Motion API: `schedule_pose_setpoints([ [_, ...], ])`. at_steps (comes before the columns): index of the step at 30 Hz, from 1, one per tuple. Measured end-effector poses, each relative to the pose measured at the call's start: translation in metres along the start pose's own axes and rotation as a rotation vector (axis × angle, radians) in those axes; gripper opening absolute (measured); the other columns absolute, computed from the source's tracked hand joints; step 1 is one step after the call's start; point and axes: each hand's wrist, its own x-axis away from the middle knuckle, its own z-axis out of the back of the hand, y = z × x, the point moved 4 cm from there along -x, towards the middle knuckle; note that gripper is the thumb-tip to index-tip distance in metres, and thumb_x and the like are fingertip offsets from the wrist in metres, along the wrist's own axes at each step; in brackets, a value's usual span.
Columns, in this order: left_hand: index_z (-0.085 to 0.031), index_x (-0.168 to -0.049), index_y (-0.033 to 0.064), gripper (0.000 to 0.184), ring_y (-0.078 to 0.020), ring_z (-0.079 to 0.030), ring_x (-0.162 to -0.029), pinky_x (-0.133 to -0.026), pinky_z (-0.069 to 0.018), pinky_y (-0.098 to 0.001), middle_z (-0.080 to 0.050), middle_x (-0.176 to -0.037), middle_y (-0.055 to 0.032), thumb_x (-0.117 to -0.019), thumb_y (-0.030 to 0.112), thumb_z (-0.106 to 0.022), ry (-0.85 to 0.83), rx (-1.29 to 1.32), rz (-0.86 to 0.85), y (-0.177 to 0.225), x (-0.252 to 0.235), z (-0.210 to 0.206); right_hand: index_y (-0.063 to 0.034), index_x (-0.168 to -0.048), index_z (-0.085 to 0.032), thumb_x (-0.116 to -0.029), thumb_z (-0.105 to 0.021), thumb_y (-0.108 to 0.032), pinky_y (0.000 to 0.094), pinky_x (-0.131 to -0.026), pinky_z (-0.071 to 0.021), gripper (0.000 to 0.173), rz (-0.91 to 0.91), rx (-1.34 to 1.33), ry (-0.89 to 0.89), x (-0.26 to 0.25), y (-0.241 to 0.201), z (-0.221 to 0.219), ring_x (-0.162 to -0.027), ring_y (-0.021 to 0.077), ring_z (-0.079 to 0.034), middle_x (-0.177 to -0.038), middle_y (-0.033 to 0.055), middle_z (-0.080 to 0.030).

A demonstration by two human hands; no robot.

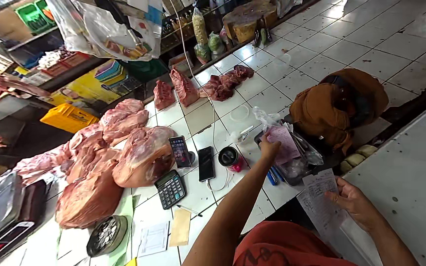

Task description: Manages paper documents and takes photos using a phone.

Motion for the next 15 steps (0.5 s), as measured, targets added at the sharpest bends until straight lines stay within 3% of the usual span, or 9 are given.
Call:
schedule_pose_setpoints([
  [3, -0.015, -0.161, 0.0065, 0.102, -0.0481, -0.044, -0.137, -0.11, -0.0448, -0.0534, -0.03, -0.154, -0.0386, -0.0828, 0.006, -0.08, 0.032, -0.04, 0.021, -0.004, 0.001, -0.004, 0.0025, -0.133, -0.053, -0.085, -0.066, 0.002, 0.0233, -0.082, -0.0617, 0.049, -0.042, 0.002, -0.018, 0.005, 0.001, -0.007, -0.091, 0.0063, -0.073, -0.105, 0.0022, -0.074],
  [5, -0.007, -0.163, 0.0039, 0.112, -0.0512, -0.036, -0.143, -0.112, -0.0424, -0.0521, -0.016, -0.16, -0.0393, -0.0808, 0.009, -0.082, 0.072, -0.225, -0.026, 0.002, 0.017, -0.005, 0.0037, -0.13, -0.055, -0.0874, -0.065, 0.004, 0.0232, -0.081, -0.0619, 0.044, -0.084, 0.028, -0.033, 0.008, 0.002, -0.013, -0.088, 0.0056, -0.074, -0.102, 0.0027, -0.075],
  [8, -0.016, -0.162, -0.0009, 0.105, -0.0581, -0.017, -0.15, -0.118, -0.0303, -0.0609, 0.001, -0.163, -0.0397, -0.0811, 0.016, -0.081, 0.167, -0.363, -0.185, 0.011, 0.044, -0.007, 0.0061, -0.118, -0.062, -0.0902, -0.067, 0.002, 0.0246, -0.078, -0.061, 0.029, -0.131, 0.257, -0.05, 0.006, 0.006, -0.022, -0.08, 0.0057, -0.072, -0.092, 0.0056, -0.074],
  [10, -0.03, -0.159, 0.0008, 0.086, -0.0543, -0.015, -0.152, -0.12, -0.023, -0.0641, -0.007, -0.165, -0.0358, -0.0883, 0.021, -0.075, 0.181, -0.332, -0.267, 0.02, 0.07, 0.004, 0.0074, -0.113, -0.066, -0.0928, -0.07, -0.004, 0.0344, -0.08, -0.0597, 0.024, -0.109, 0.509, -0.066, 0.003, 0.005, -0.029, -0.081, 0.0136, -0.071, -0.092, 0.0131, -0.073],
  [11, -0.042, -0.154, 0.0001, 0.07, -0.0492, -0.024, -0.151, -0.12, -0.026, -0.0608, -0.021, -0.163, -0.0334, -0.0922, 0.019, -0.071, 0.171, -0.258, -0.335, 0.026, 0.088, 0.015, 0.0104, -0.113, -0.067, -0.0935, -0.07, -0.006, 0.0434, -0.084, -0.0578, 0.025, -0.058, 0.594, -0.072, 0.001, 0.0, -0.033, -0.086, 0.0214, -0.071, -0.095, 0.0198, -0.072],
  [12, -0.054, -0.144, -0.0022, 0.053, -0.04, -0.041, -0.144, -0.117, -0.0354, -0.0524, -0.042, -0.154, -0.0294, -0.0957, 0.015, -0.067, 0.148, -0.147, -0.429, 0.034, 0.111, 0.03, 0.0139, -0.113, -0.066, -0.0936, -0.069, -0.005, 0.0478, -0.088, -0.0554, 0.027, 0.022, 0.631, -0.081, -0.001, -0.006, -0.038, -0.091, 0.0254, -0.07, -0.099, 0.0241, -0.071],
  [13, -0.061, -0.133, -0.0064, 0.038, -0.0277, -0.057, -0.131, -0.109, -0.046, -0.041, -0.058, -0.14, -0.0247, -0.0995, 0.01, -0.061, 0.084, -0.013, -0.544, 0.045, 0.138, 0.048, 0.0149, -0.113, -0.065, -0.0926, -0.068, -0.004, 0.0434, -0.09, -0.0556, 0.028, 0.138, 0.638, -0.099, -0.006, -0.011, -0.041, -0.093, 0.0205, -0.07, -0.101, 0.0218, -0.072],
  [14, -0.063, -0.124, -0.011, 0.031, -0.0189, -0.063, -0.119, -0.102, -0.0512, -0.0331, -0.065, -0.128, -0.0218, -0.1026, 0.009, -0.054, 0.0, 0.12, -0.69, 0.055, 0.17, 0.068, 0.0133, -0.112, -0.065, -0.0917, -0.066, -0.004, 0.0317, -0.091, -0.056, 0.027, 0.268, 0.605, -0.135, -0.014, -0.014, -0.044, -0.095, 0.0084, -0.068, -0.101, 0.013, -0.072],
  [15, -0.064, -0.12, -0.013, 0.034, -0.0151, -0.062, -0.12, -0.102, -0.0501, -0.0302, -0.066, -0.125, -0.0195, -0.1058, 0.015, -0.049, -0.073, 0.199, -0.858, 0.064, 0.204, 0.089, 0.01, -0.111, -0.064, -0.0917, -0.064, -0.004, 0.0211, -0.092, -0.0557, 0.024, 0.371, 0.526, -0.2, -0.026, -0.013, -0.047, -0.098, -0.0028, -0.067, -0.103, 0.0023, -0.072],
])
